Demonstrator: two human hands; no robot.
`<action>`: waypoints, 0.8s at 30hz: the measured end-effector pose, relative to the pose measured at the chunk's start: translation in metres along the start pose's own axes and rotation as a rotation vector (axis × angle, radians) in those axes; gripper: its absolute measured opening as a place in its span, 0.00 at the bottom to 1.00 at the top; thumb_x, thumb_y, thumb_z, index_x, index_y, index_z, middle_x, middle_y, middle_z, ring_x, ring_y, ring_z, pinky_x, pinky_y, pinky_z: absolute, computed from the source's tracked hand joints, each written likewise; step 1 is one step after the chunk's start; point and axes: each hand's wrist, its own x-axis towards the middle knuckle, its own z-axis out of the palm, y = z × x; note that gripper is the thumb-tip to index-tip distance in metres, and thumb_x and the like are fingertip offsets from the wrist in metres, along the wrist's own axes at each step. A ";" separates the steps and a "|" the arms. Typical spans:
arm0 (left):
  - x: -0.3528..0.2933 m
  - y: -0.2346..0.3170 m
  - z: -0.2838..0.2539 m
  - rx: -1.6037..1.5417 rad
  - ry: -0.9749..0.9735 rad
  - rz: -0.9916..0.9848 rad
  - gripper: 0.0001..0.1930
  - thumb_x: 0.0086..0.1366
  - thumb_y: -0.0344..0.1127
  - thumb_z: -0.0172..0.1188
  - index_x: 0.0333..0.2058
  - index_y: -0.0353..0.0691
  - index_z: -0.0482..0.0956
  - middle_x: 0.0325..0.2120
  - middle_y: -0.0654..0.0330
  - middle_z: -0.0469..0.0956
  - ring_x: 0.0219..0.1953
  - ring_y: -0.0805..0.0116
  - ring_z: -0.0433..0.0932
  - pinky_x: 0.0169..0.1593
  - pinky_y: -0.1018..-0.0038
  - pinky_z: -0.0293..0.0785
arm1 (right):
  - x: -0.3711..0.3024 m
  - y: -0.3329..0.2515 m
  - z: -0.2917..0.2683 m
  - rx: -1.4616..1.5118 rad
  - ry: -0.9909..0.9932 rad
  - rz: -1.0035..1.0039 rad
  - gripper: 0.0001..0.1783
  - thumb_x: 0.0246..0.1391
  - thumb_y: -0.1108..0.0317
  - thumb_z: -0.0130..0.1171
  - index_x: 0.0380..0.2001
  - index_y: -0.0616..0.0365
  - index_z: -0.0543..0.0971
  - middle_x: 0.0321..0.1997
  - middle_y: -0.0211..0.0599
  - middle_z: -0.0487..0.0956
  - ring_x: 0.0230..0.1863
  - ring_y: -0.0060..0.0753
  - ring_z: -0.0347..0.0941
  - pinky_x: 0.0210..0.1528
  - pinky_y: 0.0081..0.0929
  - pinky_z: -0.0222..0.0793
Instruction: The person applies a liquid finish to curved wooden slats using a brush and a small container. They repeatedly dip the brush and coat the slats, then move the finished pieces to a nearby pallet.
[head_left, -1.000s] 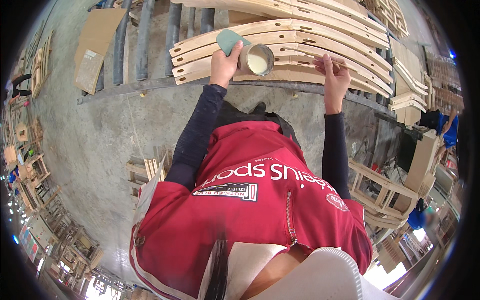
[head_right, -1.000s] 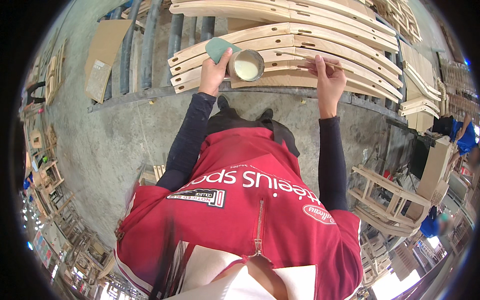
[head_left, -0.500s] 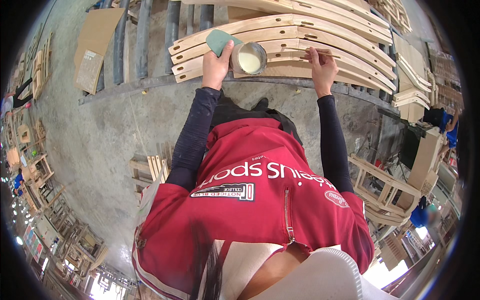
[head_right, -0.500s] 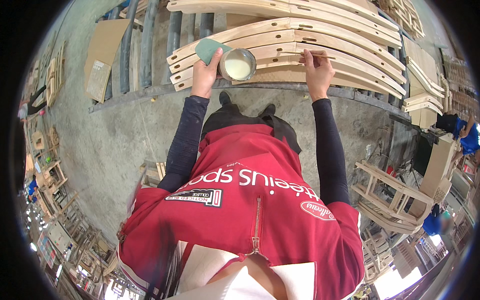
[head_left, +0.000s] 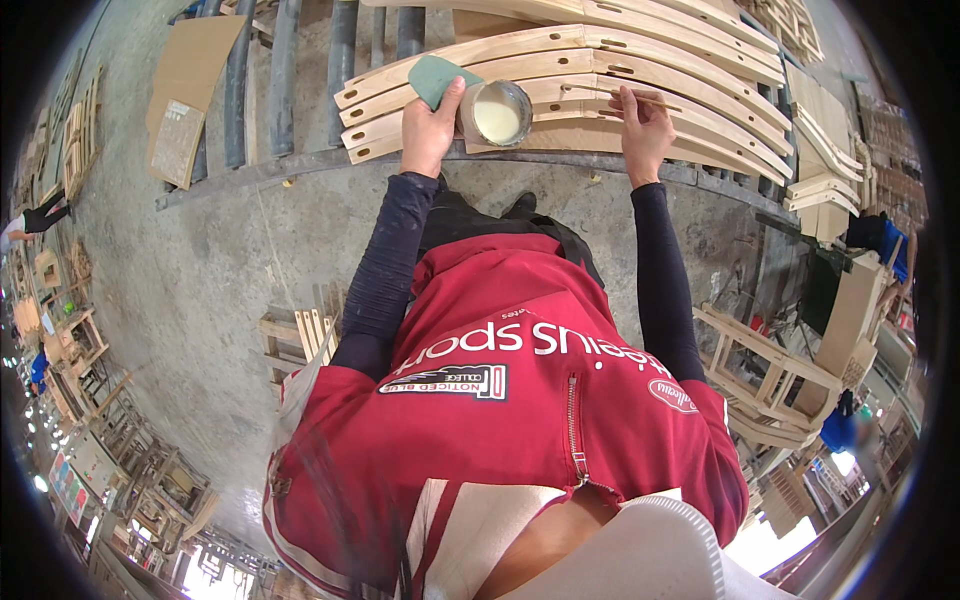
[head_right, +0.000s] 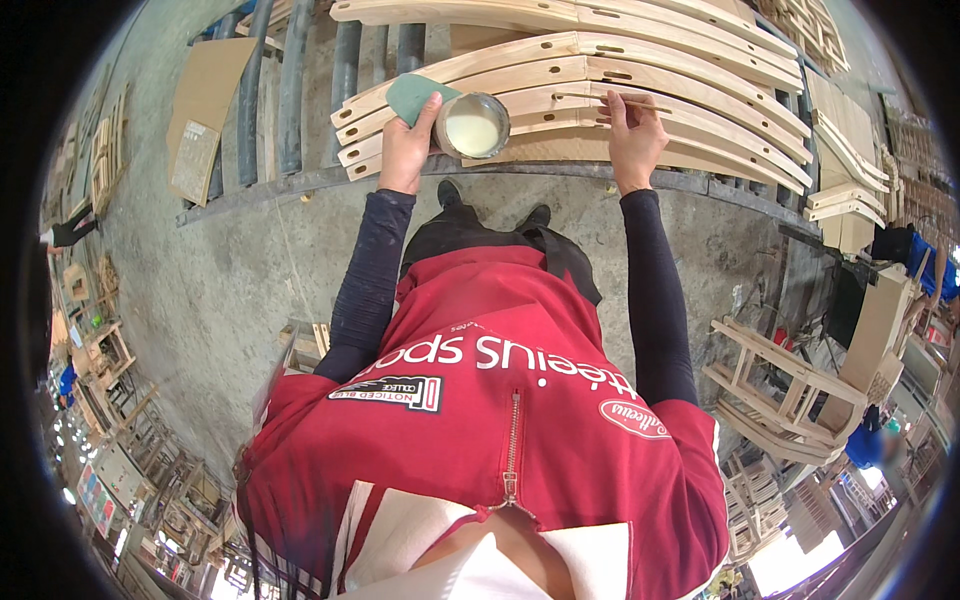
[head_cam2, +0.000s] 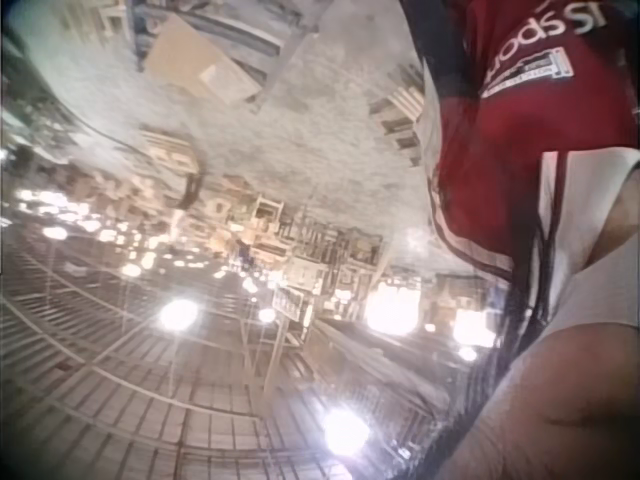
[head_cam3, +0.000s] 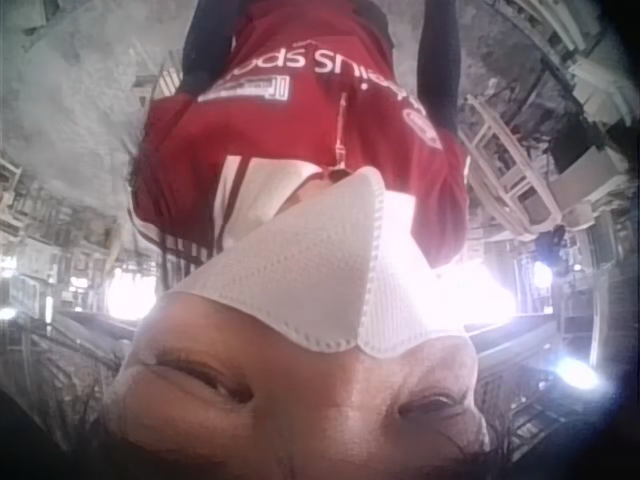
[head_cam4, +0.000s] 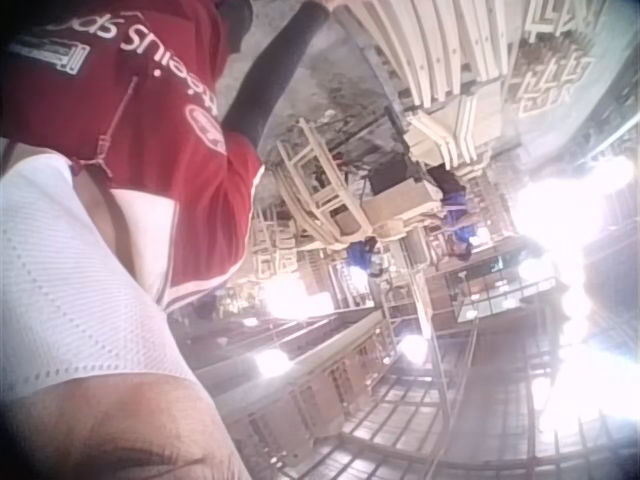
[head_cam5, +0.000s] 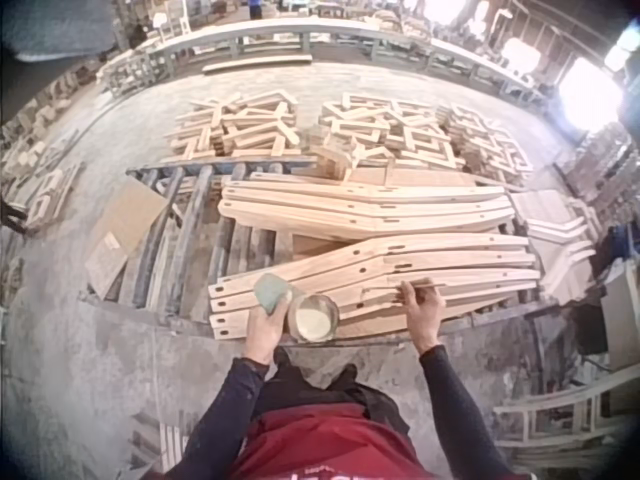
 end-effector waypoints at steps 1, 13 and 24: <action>0.000 -0.001 -0.002 0.008 0.007 -0.002 0.20 0.65 0.46 0.62 0.36 0.30 0.82 0.28 0.59 0.81 0.26 0.74 0.80 0.26 0.75 0.79 | 0.000 0.000 -0.001 -0.011 0.003 -0.007 0.09 0.61 0.69 0.59 0.34 0.65 0.75 0.34 0.42 0.83 0.35 0.29 0.82 0.39 0.22 0.79; 0.002 -0.005 -0.007 0.029 -0.010 0.005 0.20 0.66 0.48 0.61 0.40 0.32 0.81 0.32 0.60 0.81 0.30 0.76 0.80 0.30 0.76 0.81 | -0.005 -0.002 0.009 -0.454 -0.033 -0.228 0.08 0.58 0.65 0.62 0.32 0.57 0.77 0.26 0.32 0.84 0.30 0.23 0.83 0.33 0.20 0.74; 0.000 0.002 -0.010 -0.013 0.040 -0.033 0.21 0.65 0.48 0.62 0.35 0.29 0.82 0.27 0.59 0.81 0.25 0.74 0.79 0.26 0.75 0.79 | -0.008 -0.005 0.010 -0.514 -0.040 -0.318 0.07 0.58 0.64 0.62 0.30 0.54 0.76 0.25 0.31 0.83 0.28 0.25 0.82 0.30 0.23 0.72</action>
